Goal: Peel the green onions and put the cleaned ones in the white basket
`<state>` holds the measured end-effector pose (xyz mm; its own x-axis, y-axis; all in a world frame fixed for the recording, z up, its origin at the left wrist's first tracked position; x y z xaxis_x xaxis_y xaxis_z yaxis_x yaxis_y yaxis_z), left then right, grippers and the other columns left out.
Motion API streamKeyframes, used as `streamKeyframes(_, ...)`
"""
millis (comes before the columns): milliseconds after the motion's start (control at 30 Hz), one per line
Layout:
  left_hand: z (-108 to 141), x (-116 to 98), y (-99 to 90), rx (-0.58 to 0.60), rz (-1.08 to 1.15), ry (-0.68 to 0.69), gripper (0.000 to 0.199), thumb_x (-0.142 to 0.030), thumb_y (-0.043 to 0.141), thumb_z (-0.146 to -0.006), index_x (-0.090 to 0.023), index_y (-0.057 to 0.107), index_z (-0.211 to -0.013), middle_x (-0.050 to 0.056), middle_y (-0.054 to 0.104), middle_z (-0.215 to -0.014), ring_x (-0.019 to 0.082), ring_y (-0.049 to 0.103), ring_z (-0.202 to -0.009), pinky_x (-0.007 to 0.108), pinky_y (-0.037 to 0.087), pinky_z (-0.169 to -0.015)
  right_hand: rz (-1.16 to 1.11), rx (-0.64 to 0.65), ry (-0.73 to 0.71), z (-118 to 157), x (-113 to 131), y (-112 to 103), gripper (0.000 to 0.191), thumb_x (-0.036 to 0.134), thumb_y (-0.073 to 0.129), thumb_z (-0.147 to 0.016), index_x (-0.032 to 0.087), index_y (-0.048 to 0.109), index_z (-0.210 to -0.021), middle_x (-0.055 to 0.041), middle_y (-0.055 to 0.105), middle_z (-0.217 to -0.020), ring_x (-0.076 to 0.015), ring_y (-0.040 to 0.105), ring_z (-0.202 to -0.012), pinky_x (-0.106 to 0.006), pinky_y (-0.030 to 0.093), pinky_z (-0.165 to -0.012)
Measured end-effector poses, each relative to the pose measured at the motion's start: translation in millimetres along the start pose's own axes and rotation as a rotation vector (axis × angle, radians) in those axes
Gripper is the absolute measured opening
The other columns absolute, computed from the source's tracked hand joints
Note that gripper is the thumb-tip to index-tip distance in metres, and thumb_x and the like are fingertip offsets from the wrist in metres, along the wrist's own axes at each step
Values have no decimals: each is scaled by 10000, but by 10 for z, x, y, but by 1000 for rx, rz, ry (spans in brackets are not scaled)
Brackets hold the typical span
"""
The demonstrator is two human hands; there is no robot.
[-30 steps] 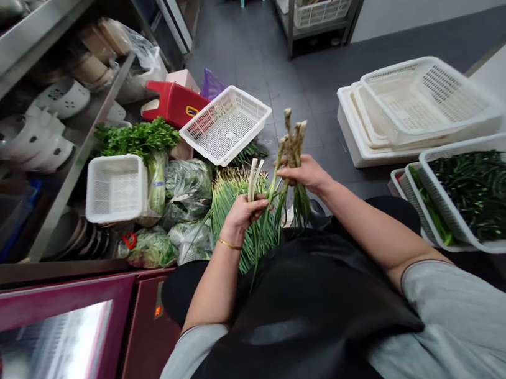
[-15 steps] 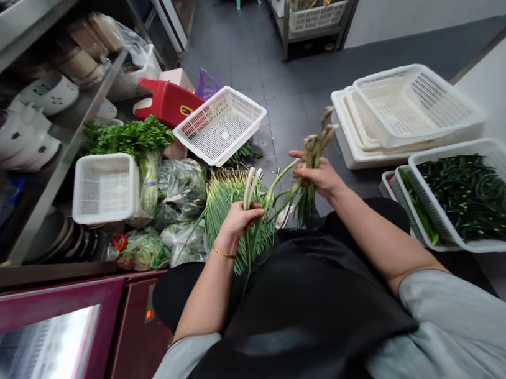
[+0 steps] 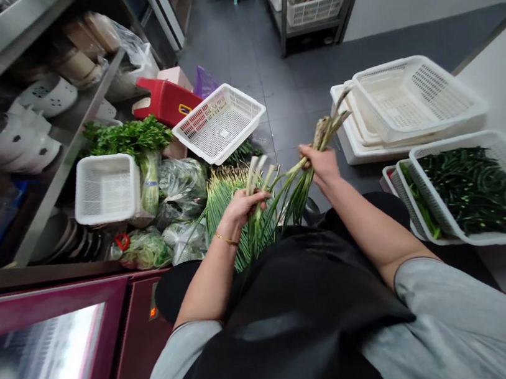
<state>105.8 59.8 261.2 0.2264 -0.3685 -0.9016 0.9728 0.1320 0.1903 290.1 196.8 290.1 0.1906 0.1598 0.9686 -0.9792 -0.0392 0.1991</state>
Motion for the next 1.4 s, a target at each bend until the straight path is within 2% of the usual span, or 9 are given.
streamKeyframes(167,86,-185,-379,-154,268,133,447,-475,821,-576,-169,497,-609,-91,352,-460,34,299,-389,192,265,-394,18,345,245,-41,-100,154,312,328,834,-594,123,617,-683,-31,626,-580,-77,506,-420,-196,405,-364)
streamKeyframes(300,50,-279,-141,-184,115,170,384,-358,830,-572,-116,678,-829,-45,509,-534,26,297,-396,205,190,-385,12,563,331,247,-200,489,362,329,858,-560,99,680,-774,-80,687,-669,-130,624,-546,-189,459,-405)
streamKeyframes(433,-89,-200,142,-146,-9,127,368,-288,846,-527,-92,710,-807,-19,571,-537,21,301,-386,221,175,-394,20,540,280,308,-169,592,379,321,871,-514,95,691,-760,-59,668,-621,-118,596,-507,-195,453,-413)
streamKeyframes(567,-179,-160,230,-84,89,102,356,-342,847,-530,-96,676,-722,9,595,-539,30,331,-378,215,185,-382,-2,403,145,225,41,406,403,376,852,-544,111,702,-809,-39,670,-670,-73,524,-462,-193,415,-404)
streamKeyframes(667,-213,-234,338,-35,95,120,366,-370,834,-561,-94,670,-737,43,641,-602,44,390,-395,207,212,-376,42,462,85,289,154,389,455,380,842,-559,142,709,-923,-4,653,-655,-71,499,-466,-204,412,-426)
streamKeyframes(900,-265,-933,540,-13,-322,348,170,-244,790,-649,-117,680,-680,3,597,-575,71,491,-428,210,365,-423,131,484,26,231,314,398,379,349,855,-508,133,674,-763,26,567,-506,-90,482,-419,-223,372,-401)
streamKeyframes(1033,-317,-1278,623,52,-418,387,103,-212,737,-719,-117,698,-729,26,616,-601,50,425,-397,215,311,-391,69,489,74,130,427,279,396,323,838,-523,121,682,-827,-1,618,-563,-81,485,-411,-208,359,-380)
streamKeyframes(1267,-531,-763,888,96,-268,240,256,-250,829,-587,-129,674,-751,-38,502,-520,38,355,-389,221,233,-389,-146,304,81,34,389,5,360,307,828,-499,149,637,-759,18,606,-603,-55,443,-424,-195,360,-391)
streamKeyframes(1400,-623,-543,965,207,-53,159,355,-355,835,-557,-117,648,-743,-59,420,-454,37,299,-369,234,176,-392,-73,637,39,209,379,142,370,327,796,-595,155,682,-902,2,643,-680,-67,449,-447,-212,373,-417)
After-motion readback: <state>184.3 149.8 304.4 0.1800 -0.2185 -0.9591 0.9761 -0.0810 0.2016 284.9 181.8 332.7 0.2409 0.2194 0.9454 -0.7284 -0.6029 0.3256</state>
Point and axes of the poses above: each hand's wrist, its own z-axis away from the middle knuckle, its own y-axis out of the palm, x = y × z, the point moved 9 cm from there along -z, towards the middle knuckle
